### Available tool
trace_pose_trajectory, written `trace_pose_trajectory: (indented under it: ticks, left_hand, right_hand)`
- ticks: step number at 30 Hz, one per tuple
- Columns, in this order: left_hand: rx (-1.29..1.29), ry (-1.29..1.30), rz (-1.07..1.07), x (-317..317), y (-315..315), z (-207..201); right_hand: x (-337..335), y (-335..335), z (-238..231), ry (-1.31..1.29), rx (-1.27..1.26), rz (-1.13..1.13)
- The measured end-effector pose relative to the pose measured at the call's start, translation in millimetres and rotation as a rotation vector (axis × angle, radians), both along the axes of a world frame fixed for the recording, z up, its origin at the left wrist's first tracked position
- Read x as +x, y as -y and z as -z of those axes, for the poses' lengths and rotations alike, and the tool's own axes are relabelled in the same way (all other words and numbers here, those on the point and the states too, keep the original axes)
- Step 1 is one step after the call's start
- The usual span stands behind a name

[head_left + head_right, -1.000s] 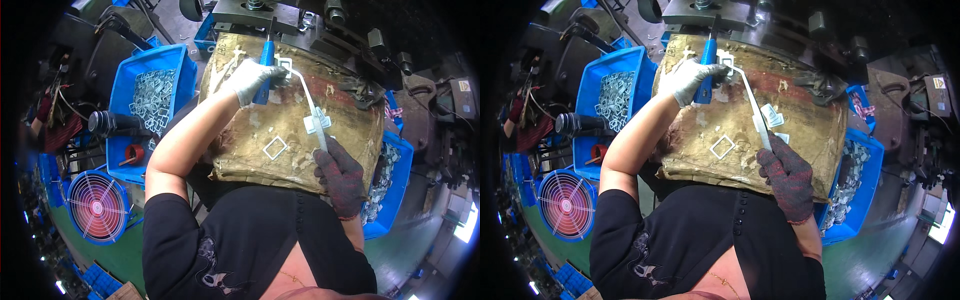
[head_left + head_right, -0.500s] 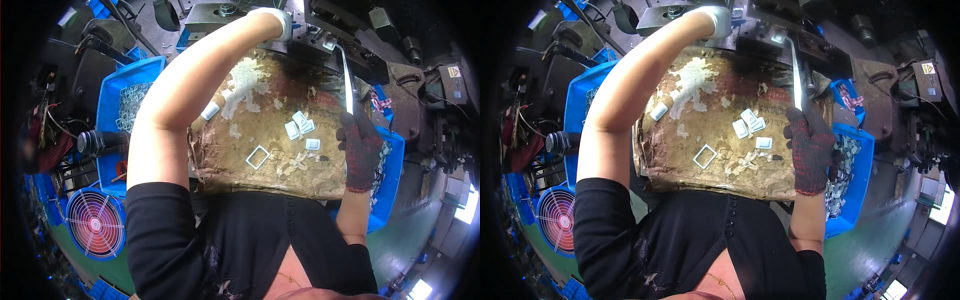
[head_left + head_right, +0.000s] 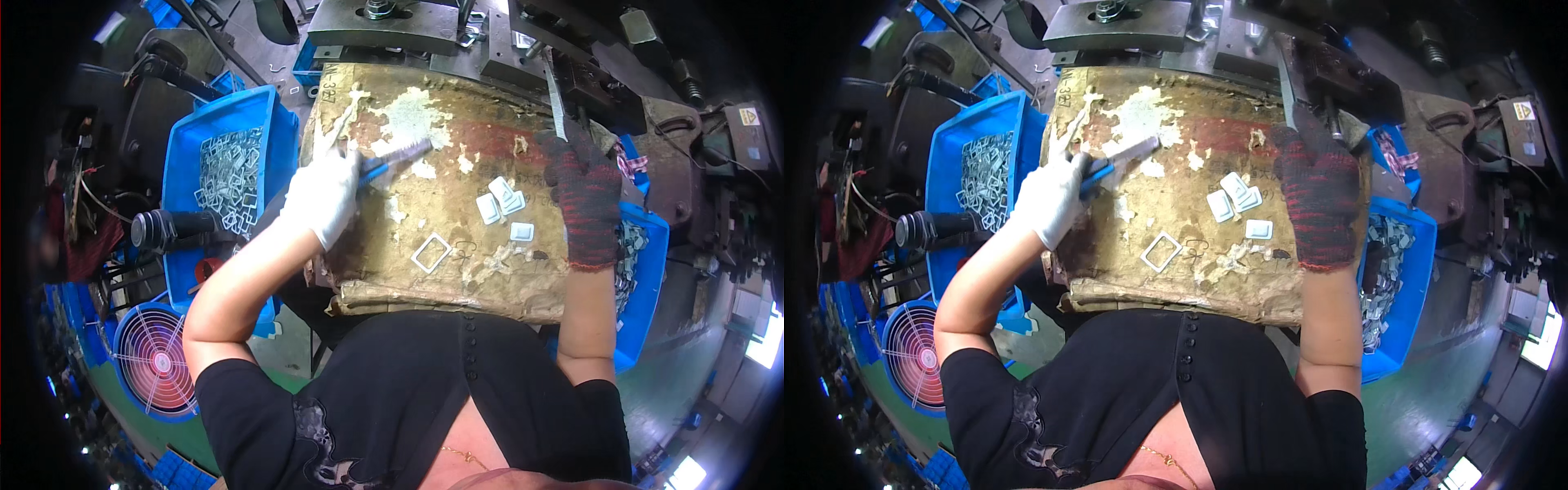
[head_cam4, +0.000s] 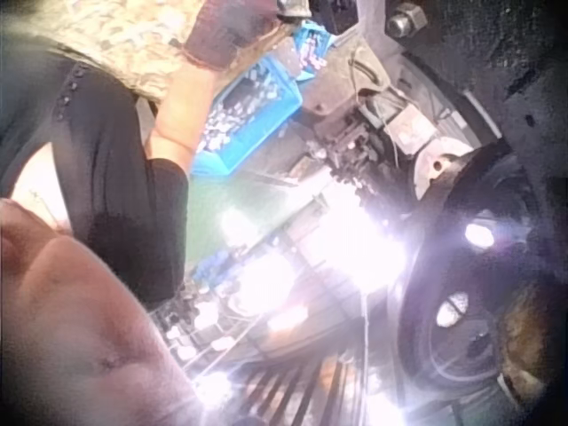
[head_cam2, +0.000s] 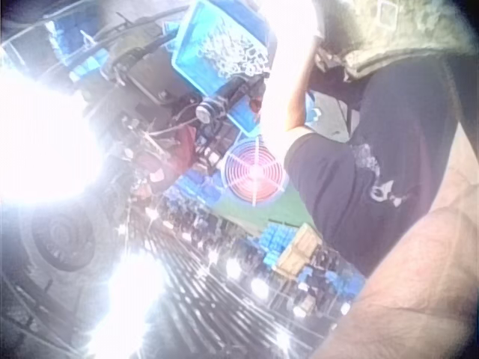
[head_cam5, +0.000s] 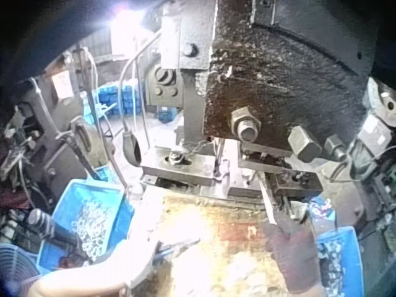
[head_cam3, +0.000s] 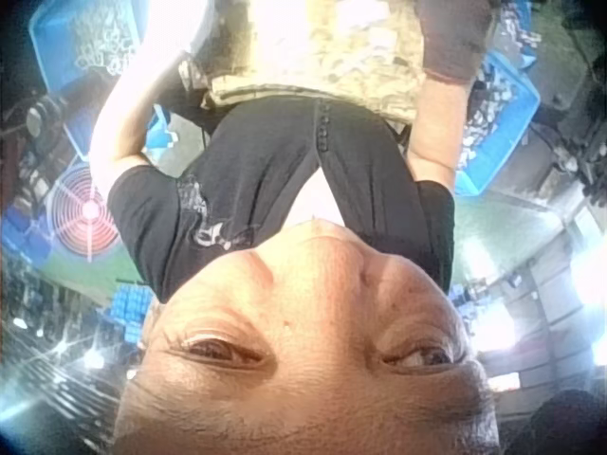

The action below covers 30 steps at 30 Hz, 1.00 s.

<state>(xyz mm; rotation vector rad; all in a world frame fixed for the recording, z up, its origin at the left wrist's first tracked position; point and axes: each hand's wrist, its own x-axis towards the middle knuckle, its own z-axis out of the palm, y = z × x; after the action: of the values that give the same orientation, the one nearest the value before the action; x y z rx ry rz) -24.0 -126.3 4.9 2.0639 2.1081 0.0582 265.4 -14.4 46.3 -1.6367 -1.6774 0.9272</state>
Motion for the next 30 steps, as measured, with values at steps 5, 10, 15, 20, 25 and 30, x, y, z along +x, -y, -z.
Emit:
trace_pose_trajectory:
  ticks: [5,10,15,20,25,30]
  left_hand:
    - [0.024,-0.089,-0.043,7,12,18]
    - [0.056,0.711,-0.371,-25,-16,8]
    - [0.078,1.427,-0.469,-5,-41,11]
    - [0.041,1.421,-0.465,1,-63,28]
    - [0.033,1.479,-0.45,18,-70,10]
    - [-0.017,1.514,-0.506,20,-76,12]
  right_hand:
    - [4,3,-12,-0.103,0.068,0.009]
    - [18,36,-24,-0.079,-0.018,0.129]
    - [8,92,-18,-0.179,-0.3,0.051]
    - [0,112,-22,-0.262,-0.424,-0.108]
    - [-1,112,-17,-0.287,-0.425,-0.097]
    - [-6,111,-23,-0.282,-0.435,-0.066]
